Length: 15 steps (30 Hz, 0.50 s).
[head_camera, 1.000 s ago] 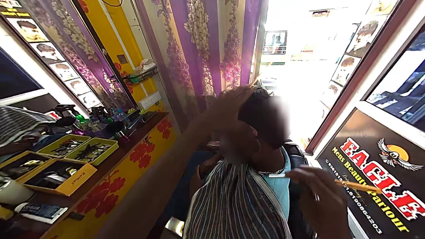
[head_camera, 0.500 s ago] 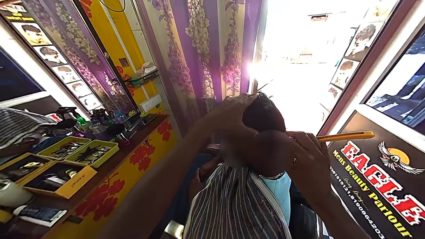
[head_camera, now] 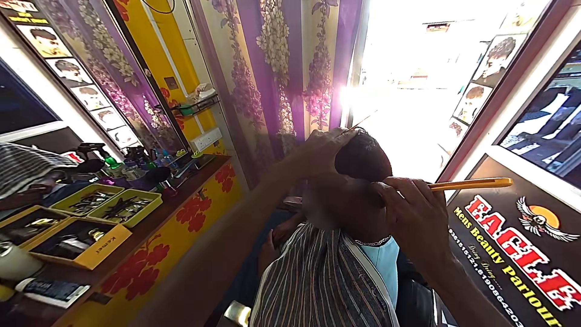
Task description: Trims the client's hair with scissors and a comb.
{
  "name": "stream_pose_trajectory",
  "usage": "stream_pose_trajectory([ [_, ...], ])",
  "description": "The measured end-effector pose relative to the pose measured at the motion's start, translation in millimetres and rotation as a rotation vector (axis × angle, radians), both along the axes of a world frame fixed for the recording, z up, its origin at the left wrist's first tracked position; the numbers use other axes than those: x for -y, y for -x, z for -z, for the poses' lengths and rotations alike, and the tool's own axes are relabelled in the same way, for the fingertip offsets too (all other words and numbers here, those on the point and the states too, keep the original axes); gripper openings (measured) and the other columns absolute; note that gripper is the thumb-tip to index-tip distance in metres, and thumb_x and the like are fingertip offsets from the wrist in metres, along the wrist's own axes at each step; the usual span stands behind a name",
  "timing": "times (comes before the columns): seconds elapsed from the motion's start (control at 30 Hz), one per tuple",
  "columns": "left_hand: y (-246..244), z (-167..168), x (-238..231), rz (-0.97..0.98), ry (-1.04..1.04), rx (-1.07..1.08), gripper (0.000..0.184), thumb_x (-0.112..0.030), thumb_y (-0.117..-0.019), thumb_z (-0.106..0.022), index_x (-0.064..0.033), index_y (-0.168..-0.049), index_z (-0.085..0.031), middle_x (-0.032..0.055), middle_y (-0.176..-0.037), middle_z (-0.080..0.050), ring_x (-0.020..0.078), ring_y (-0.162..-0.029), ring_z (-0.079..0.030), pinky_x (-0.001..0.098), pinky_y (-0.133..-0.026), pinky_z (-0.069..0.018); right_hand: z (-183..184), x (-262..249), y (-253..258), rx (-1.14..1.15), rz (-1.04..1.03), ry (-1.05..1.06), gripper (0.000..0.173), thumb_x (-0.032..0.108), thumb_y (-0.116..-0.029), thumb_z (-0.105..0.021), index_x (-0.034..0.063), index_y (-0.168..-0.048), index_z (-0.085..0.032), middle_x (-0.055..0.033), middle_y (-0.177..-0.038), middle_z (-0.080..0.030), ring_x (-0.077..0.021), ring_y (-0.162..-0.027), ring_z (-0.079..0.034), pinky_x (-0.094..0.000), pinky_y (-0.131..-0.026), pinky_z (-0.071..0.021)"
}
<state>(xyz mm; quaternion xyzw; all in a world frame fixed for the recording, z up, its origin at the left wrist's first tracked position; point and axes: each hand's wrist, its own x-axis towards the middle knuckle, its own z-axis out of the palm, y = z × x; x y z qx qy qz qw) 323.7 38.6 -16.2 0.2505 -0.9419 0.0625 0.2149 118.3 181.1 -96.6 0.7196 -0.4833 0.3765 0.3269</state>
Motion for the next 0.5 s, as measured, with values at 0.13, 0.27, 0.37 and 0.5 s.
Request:
stream_pose_trajectory([
  [0.13, 0.7, -0.6, -2.4, -0.024, -0.02, 0.0, 0.115, -0.072, -0.0696, -0.075, -0.0058, -0.157, -0.04, 0.0174, -0.151, -0.052, 0.0319, -0.137, -0.051, 0.0595, -0.109, -0.0389, -3.1, -0.5, -0.3, -0.012, 0.003, -0.064, 0.029, -0.002, -0.0943, -0.058, 0.0127, -0.109, -0.077, -0.009, -0.106, -0.07, -0.0297, -0.096, -0.064, -0.0482, -0.077, -0.0457],
  [0.27, 0.7, 1.9, 1.0, 0.006, 0.025, -0.026, 0.112, -0.071, -0.0703, -0.076, -0.0047, -0.155, -0.043, 0.0171, -0.149, -0.054, 0.0309, -0.136, -0.053, 0.0595, -0.107, -0.0412, -2.1, 1.0, -2.9, 0.003, -0.004, -0.005, 0.025, 0.001, -0.0961, -0.058, 0.0128, -0.108, -0.077, -0.0081, -0.107, -0.071, -0.0289, -0.098, -0.065, -0.0468, -0.077, -0.0454],
  [0.37, 0.0, 4.0, 2.6, 0.022, 0.035, -0.035, 0.112, -0.071, -0.0706, -0.075, -0.0046, -0.154, -0.044, 0.0173, -0.149, -0.054, 0.0313, -0.136, -0.054, 0.0603, -0.106, -0.041, -2.8, 2.6, -3.3, -0.013, -0.016, -0.024, 0.025, -0.001, -0.0935, -0.059, 0.0122, -0.105, -0.077, -0.0087, -0.105, -0.07, -0.0294, -0.097, -0.065, -0.0468, -0.076, -0.0465],
  [0.5, 0.4, 3.7, 2.2, 0.024, 0.037, -0.038, 0.111, -0.07, -0.0709, -0.075, -0.0046, -0.154, -0.044, 0.0174, -0.148, -0.055, 0.0309, -0.135, -0.055, 0.0587, -0.107, -0.0416, -7.2, 1.5, -1.8, -0.017, -0.024, -0.024, 0.027, -0.002, -0.0929, -0.059, 0.0124, -0.107, -0.077, -0.0086, -0.105, -0.07, -0.0296, -0.097, -0.065, -0.047, -0.077, -0.0454],
])
